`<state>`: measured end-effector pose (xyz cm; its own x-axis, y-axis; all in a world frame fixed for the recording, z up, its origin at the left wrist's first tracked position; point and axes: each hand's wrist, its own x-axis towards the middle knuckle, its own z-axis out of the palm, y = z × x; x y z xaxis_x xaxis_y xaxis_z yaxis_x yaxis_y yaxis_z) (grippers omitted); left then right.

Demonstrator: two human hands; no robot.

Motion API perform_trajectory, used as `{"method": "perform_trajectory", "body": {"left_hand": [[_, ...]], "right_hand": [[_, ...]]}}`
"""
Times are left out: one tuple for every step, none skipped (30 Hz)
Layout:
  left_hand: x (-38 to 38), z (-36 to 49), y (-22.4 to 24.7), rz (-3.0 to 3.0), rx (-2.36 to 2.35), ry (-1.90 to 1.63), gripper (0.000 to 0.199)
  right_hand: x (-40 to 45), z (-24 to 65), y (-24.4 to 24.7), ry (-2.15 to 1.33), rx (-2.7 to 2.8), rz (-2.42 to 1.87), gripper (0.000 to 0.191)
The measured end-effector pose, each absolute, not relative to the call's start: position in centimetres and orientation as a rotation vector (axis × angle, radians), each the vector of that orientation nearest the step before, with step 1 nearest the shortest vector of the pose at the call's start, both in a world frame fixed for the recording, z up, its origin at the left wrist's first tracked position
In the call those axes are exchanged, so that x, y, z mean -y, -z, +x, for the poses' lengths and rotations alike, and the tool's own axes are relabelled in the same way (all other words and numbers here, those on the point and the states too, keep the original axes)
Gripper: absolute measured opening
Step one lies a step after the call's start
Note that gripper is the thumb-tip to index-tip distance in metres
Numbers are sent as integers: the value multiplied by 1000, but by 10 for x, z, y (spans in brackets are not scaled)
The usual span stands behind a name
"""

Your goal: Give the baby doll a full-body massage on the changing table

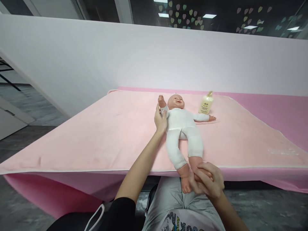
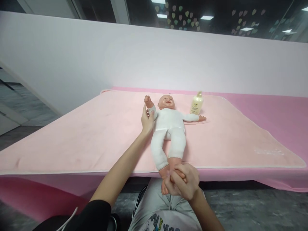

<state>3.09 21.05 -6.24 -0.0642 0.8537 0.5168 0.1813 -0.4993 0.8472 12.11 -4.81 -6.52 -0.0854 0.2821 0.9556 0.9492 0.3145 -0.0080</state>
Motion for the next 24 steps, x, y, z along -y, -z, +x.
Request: {"method": "perform_trajectory", "body": {"left_hand": [[-210, 31, 62, 1686, -1113, -1611, 56], [-208, 31, 62, 1747, -1108, -1600, 55], [-205, 32, 61, 1853, -1096, -1568, 54], [-202, 32, 59, 1990, -1078, -1511, 51], [-198, 33, 58, 2134, -1061, -1435, 49], [-195, 33, 56, 2260, -1055, -1353, 48], [-193, 34, 55, 2351, -1058, -1283, 47], [-192, 34, 54, 2400, -1065, -1236, 48], [-192, 33, 53, 2404, -1075, -1223, 48], [-193, 33, 53, 2365, -1088, -1241, 48], [-195, 32, 54, 2297, -1094, -1277, 48], [-198, 32, 55, 2209, -1088, -1322, 47], [-202, 31, 56, 2102, -1077, -1372, 47], [-206, 31, 58, 1980, -1071, -1423, 48], [-210, 31, 60, 1852, -1071, -1469, 50], [-213, 30, 62, 1731, -1076, -1506, 53], [-216, 30, 63, 1627, -1089, -1533, 55], [-218, 30, 65, 1549, -1108, -1552, 57], [-219, 30, 65, 1504, -1129, -1563, 59], [-219, 30, 66, 1496, -1151, -1567, 59], [-218, 31, 65, 1528, -1172, -1565, 59], [-216, 31, 65, 1607, -1191, -1553, 58], [-213, 31, 64, 1733, -1204, -1523, 57], [-209, 32, 62, 1903, -1201, -1469, 54]], "right_hand": [[41, 122, 64, 849, 1663, -1115, 14], [27, 125, 60, 852, 1689, -1114, 14], [10, 129, 54, 863, 1651, -1087, 12], [-9, 133, 47, 778, 1631, -1148, 11], [-28, 138, 38, 666, 1610, -1209, 10], [-45, 143, 29, 548, 1582, -1259, 10], [-59, 148, 22, 438, 1587, -1302, 10], [-67, 151, 16, 365, 1613, -1333, 11], [-69, 154, 12, 323, 1638, -1349, 12], [-64, 155, 11, 323, 1648, -1350, 13], [-54, 154, 13, 362, 1639, -1334, 14], [-39, 153, 17, 434, 1607, -1310, 15], [-21, 150, 23, 531, 1571, -1265, 17], [0, 147, 30, 635, 1535, -1223, 20], [19, 144, 38, 720, 1515, -1189, 24], [37, 142, 46, 775, 1474, -1175, 27], [50, 140, 52, 789, 1447, -1167, 27], [58, 140, 56, 814, 1517, -1119, 22], [59, 140, 58, 823, 1611, -1087, 19], [55, 142, 57, 832, 1686, -1049, 17], [45, 143, 54, 837, 1731, -1022, 16], [30, 146, 49, 842, 1724, -1022, 16], [12, 148, 44, 834, 1663, -1035, 15], [-8, 151, 38, 760, 1636, -1074, 15]]}}
